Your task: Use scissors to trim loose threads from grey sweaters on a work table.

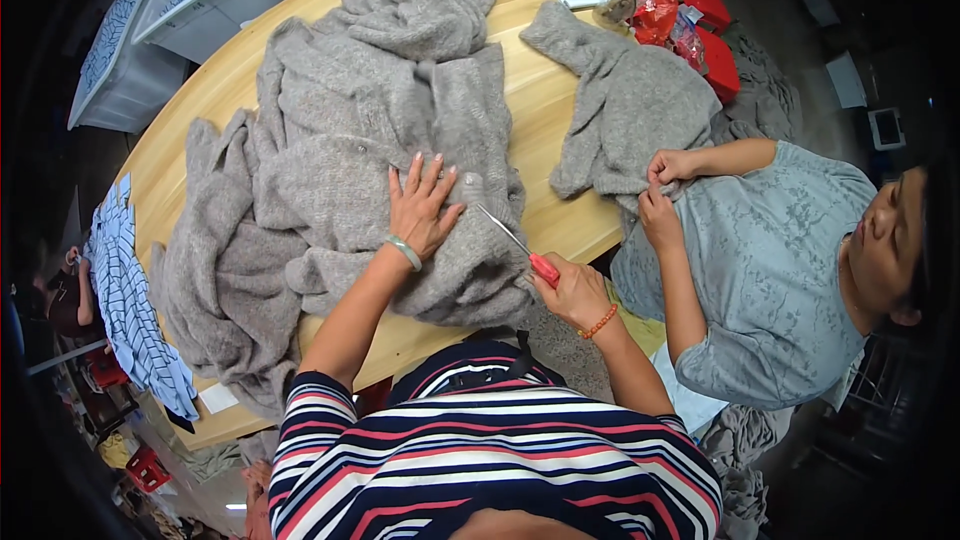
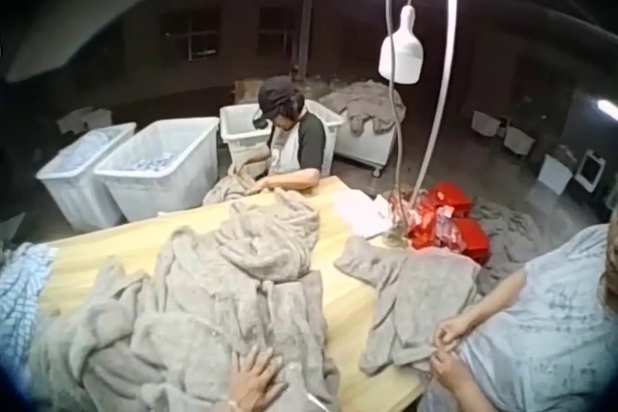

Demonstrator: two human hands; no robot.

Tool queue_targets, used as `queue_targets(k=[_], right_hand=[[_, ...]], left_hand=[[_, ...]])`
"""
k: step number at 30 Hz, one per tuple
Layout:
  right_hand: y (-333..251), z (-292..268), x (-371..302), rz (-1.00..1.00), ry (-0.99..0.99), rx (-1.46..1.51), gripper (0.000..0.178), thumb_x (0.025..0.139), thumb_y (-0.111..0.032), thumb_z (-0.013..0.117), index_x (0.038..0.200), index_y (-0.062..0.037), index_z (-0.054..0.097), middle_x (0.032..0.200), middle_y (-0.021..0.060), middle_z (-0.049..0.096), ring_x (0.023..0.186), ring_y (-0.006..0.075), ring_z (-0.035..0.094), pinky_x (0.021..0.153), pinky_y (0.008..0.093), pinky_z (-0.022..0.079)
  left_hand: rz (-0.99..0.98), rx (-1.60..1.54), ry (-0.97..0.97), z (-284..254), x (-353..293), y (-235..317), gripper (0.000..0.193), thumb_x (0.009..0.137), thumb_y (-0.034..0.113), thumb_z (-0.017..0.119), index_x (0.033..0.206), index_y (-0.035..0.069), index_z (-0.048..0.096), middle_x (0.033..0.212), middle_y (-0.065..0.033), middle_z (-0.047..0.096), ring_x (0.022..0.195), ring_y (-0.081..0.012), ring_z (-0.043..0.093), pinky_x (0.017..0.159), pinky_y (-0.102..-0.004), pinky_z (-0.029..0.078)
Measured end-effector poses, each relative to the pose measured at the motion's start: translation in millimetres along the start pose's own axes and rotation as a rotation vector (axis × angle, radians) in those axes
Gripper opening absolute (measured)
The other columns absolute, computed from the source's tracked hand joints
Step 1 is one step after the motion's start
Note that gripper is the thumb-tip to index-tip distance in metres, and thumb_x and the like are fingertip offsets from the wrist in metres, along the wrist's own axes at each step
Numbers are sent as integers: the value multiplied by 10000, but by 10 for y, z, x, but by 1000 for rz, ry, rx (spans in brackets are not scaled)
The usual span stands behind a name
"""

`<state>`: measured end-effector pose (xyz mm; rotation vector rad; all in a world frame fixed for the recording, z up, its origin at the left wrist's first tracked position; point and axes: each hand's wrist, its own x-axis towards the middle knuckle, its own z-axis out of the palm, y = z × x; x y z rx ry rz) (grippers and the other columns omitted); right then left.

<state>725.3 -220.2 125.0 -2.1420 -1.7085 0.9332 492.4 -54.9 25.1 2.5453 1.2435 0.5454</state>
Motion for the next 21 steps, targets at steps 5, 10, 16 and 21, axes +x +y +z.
queue_targets(k=[5, 10, 16, 21], right_hand=[[-145, -167, -3, 77, -54, -149, 287, 905, -359, 648, 1009, -92, 630, 820, 228, 688, 813, 439, 673, 725, 527, 518], [-231, -132, 118, 1, -104, -146, 310, 901, -377, 648, 994, -83, 627, 828, 230, 690, 834, 448, 671, 750, 539, 512], [-640, -31, 528, -92, -89, -175, 273, 914, -339, 634, 999, -80, 609, 834, 233, 688, 825, 438, 673, 753, 536, 515], [-631, -59, 559, -156, -24, -82, 227, 917, -290, 633, 995, -81, 594, 813, 230, 677, 804, 437, 665, 718, 542, 510]], left_hand=[[41, 80, -119, 66, 31, -60, 520, 942, 366, 605, 1430, 205, 526, 1577, -53, 370, 1509, -332, 199, 1146, -703, 114], [67, 67, -127, 71, 25, -40, 503, 944, 359, 594, 1431, 254, 525, 1582, -46, 362, 1501, -389, 185, 1153, -700, 73], [105, 15, -132, 79, 55, -63, 503, 930, 343, 606, 1417, 238, 539, 1568, -69, 382, 1477, -432, 220, 1172, -665, 72], [61, -484, 51, -13, 49, -456, 527, 905, 268, 648, 1408, 153, 540, 1555, -142, 385, 1459, -429, 268, 1189, -586, 188]])
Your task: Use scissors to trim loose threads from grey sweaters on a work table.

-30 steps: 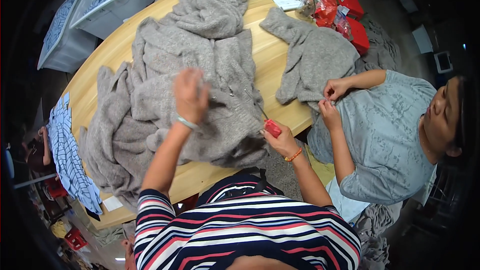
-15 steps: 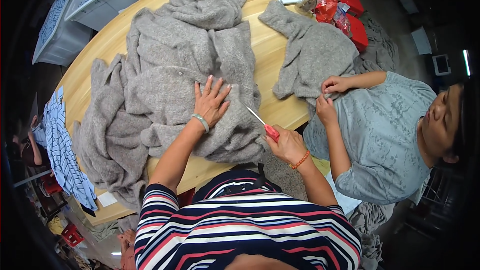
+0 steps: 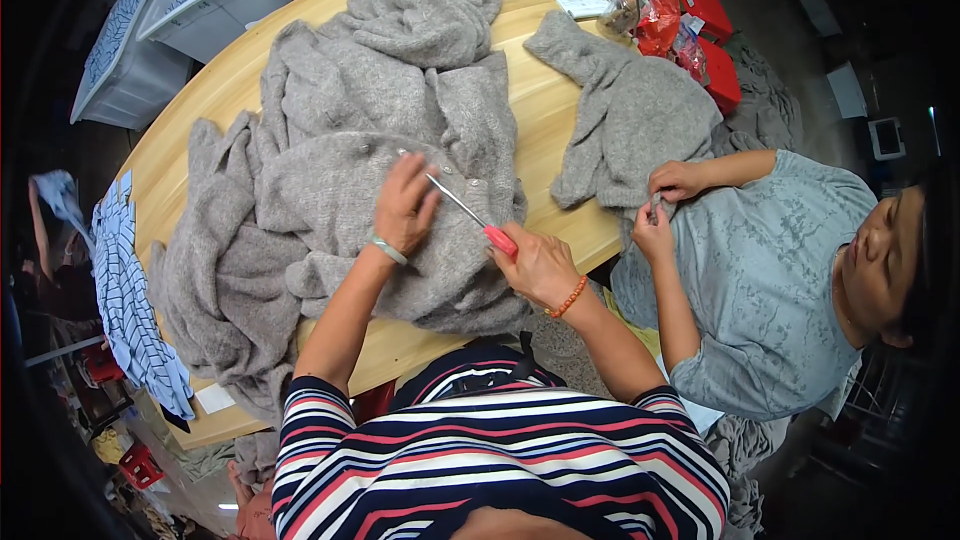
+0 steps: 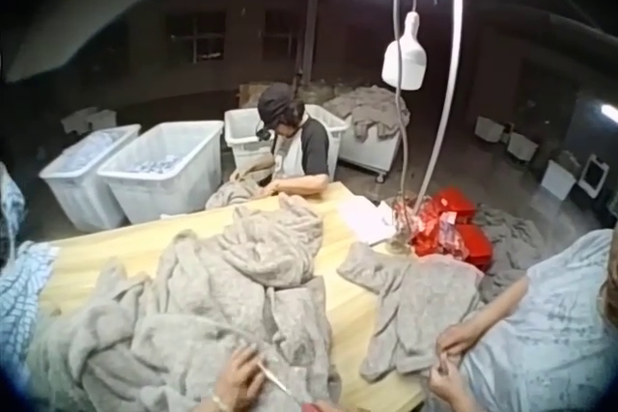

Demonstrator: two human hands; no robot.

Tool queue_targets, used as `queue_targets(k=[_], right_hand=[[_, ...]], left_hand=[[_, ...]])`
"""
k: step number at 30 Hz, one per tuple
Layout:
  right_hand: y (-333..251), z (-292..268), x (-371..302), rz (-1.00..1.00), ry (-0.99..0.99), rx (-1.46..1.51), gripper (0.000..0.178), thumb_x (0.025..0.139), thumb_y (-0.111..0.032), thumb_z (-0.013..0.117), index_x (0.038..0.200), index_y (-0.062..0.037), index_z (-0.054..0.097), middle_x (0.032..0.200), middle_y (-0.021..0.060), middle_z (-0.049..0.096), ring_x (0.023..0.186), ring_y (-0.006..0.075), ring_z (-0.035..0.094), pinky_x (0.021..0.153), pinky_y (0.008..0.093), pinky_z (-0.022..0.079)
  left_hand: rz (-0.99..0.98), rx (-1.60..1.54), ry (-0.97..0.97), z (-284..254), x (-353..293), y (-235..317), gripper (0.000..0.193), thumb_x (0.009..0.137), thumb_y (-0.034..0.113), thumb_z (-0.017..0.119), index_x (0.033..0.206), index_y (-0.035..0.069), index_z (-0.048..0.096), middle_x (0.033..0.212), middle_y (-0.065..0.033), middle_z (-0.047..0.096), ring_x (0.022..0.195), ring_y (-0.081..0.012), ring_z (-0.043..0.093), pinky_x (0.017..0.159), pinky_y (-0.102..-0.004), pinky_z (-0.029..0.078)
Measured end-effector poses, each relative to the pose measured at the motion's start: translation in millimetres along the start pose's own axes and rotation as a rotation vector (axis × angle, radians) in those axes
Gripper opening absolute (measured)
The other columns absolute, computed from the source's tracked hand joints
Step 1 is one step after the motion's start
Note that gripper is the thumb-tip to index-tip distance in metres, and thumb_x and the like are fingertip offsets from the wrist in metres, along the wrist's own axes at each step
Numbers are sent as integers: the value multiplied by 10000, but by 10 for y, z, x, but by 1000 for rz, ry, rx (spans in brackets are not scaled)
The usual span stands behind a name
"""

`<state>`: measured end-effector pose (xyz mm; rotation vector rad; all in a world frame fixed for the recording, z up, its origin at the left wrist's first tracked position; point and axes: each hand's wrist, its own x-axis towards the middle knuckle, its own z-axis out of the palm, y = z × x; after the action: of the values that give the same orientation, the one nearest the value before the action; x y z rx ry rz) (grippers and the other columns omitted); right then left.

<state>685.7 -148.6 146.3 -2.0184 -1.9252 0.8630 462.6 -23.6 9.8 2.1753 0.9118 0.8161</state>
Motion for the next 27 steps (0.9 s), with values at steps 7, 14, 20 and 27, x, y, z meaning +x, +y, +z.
queue_targets(k=[7, 14, 20, 27], right_hand=[[85, 40, -17, -15, 50, -28, 244, 903, -302, 652, 1050, -110, 626, 788, 196, 672, 764, 426, 661, 690, 513, 513], [-112, -44, 46, -7, -70, -93, 245, 919, -296, 632, 960, -58, 589, 779, 225, 682, 773, 444, 668, 700, 537, 512], [148, -151, -218, 107, -28, -70, 265, 917, -320, 634, 989, -66, 609, 787, 226, 689, 783, 447, 677, 731, 518, 524], [240, -218, -592, 138, -113, -164, 285, 896, -323, 655, 1012, -64, 632, 772, 231, 677, 756, 436, 675, 704, 525, 531]], left_hand=[[-233, 562, 228, -313, 251, -232, 689, 902, 378, 692, 1484, 118, 431, 1554, -228, 342, 1452, -431, 284, 1172, -571, 234], [-242, 471, -36, -217, 279, -176, 737, 899, 449, 668, 1524, 170, 394, 1593, -181, 310, 1482, -392, 250, 1197, -582, 138], [38, 421, -297, 25, 454, 393, 672, 901, 467, 630, 1486, 186, 457, 1556, -135, 397, 1491, -341, 260, 1201, -608, 70], [8, 552, -324, 347, 282, 31, 567, 949, 416, 551, 1421, 105, 517, 1479, -120, 486, 1457, -307, 323, 1223, -533, 91]])
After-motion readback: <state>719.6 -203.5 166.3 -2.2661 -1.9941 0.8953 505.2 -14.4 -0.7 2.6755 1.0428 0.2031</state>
